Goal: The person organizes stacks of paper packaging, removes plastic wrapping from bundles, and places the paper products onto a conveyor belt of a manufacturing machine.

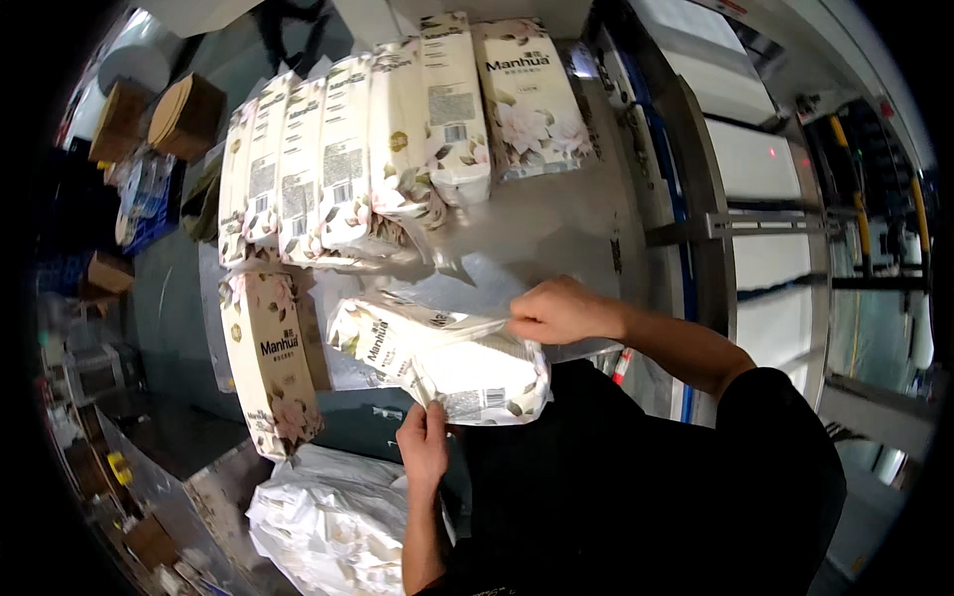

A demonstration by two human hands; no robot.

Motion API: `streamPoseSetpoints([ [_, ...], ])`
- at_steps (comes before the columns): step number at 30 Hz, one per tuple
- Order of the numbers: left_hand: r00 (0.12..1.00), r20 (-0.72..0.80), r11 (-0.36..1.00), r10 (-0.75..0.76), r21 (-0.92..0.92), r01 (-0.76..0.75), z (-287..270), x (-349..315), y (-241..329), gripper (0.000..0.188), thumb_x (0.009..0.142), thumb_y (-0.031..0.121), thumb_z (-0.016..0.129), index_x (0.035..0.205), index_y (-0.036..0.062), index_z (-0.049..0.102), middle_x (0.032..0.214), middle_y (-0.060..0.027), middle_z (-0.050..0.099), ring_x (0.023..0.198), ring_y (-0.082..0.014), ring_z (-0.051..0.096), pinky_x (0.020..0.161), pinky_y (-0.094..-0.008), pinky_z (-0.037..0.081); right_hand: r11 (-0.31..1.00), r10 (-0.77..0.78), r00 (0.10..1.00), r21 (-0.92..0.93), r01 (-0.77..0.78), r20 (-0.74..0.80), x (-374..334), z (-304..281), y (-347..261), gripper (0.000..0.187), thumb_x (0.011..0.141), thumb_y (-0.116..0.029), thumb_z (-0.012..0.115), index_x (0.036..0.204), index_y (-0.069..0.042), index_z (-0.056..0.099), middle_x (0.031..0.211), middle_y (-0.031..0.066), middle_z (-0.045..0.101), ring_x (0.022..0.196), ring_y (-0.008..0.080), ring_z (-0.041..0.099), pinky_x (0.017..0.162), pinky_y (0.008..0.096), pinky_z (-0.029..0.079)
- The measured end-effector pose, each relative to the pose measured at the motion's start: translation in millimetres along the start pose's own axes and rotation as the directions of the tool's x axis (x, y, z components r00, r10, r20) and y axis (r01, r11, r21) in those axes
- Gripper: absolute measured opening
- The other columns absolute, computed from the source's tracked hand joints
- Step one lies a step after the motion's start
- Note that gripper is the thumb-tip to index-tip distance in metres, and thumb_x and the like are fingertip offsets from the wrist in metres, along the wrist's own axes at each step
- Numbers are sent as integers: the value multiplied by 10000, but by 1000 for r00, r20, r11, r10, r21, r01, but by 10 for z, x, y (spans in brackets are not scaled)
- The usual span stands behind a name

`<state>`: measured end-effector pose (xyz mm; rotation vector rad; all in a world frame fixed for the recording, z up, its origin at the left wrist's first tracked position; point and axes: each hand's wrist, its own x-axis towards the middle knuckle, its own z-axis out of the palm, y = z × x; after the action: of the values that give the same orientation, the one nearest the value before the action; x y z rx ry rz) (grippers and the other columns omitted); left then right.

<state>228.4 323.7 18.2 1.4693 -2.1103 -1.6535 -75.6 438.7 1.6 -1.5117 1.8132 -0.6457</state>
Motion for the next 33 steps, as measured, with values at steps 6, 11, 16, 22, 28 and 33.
streamPoseSetpoints([
  [6, 968, -245, 954, 57, 299, 19, -256, 351, 757, 406, 919, 337, 700, 788, -20, 559, 660, -136, 636, 609, -234, 627, 589, -366, 482, 980, -192, 976, 42, 197, -104, 885, -145, -508, 438, 845, -485, 703, 895, -58, 617, 845, 136, 674, 781, 337, 662, 643, 453, 493],
  [11, 955, -256, 806, -150, 527, 268, -489, 512, 474, 625, 835, 611, 665, 904, -10, 639, 809, -216, 695, 763, -368, 681, 687, -462, 525, 915, -219, 934, -273, 297, 283, 1530, 362, -854, 464, 892, -509, 620, 977, -55, 665, 917, 166, 699, 866, 376, 669, 736, 489, 514],
  [16, 969, -149, 865, 196, 492, -99, -131, 684, 487, 330, 939, 351, 551, 966, 31, 630, 817, -201, 690, 793, -401, 680, 682, -530, 521, 853, -272, 910, -358, 379, 314, 1432, 103, -722, 318, 955, -405, 577, 1005, -109, 681, 902, 160, 700, 851, 353, 670, 724, 470, 510],
  [22, 927, -216, 860, 307, 479, -173, -299, 260, 49, 195, 909, 267, 568, 874, 83, 623, 721, -183, 660, 682, -414, 648, 629, -533, 516, 666, -594, 767, -386, 639, 244, 1526, -175, -244, 262, 964, -287, 595, 815, -73, 614, 718, 135, 603, 697, 378, 609, 607, 458, 481],
  [28, 949, -235, 945, 209, 298, -135, -459, 36, -50, 209, 892, 276, 587, 873, 68, 598, 749, -196, 650, 725, -427, 631, 639, -525, 491, 816, -376, 891, -364, 448, 254, 1449, -345, -621, 278, 978, -284, 565, 843, -45, 604, 795, 177, 614, 747, 384, 608, 672, 467, 482],
  [33, 975, -215, 998, 55, 55, -44, -543, 384, 20, 434, 892, 425, 637, 912, -5, 577, 799, -205, 664, 753, -375, 666, 670, -461, 513, 924, -205, 921, -246, 294, 330, 1705, -151, -851, 312, 927, -325, 569, 1076, -50, 579, 940, 195, 642, 878, 395, 630, 767, 487, 491],
])
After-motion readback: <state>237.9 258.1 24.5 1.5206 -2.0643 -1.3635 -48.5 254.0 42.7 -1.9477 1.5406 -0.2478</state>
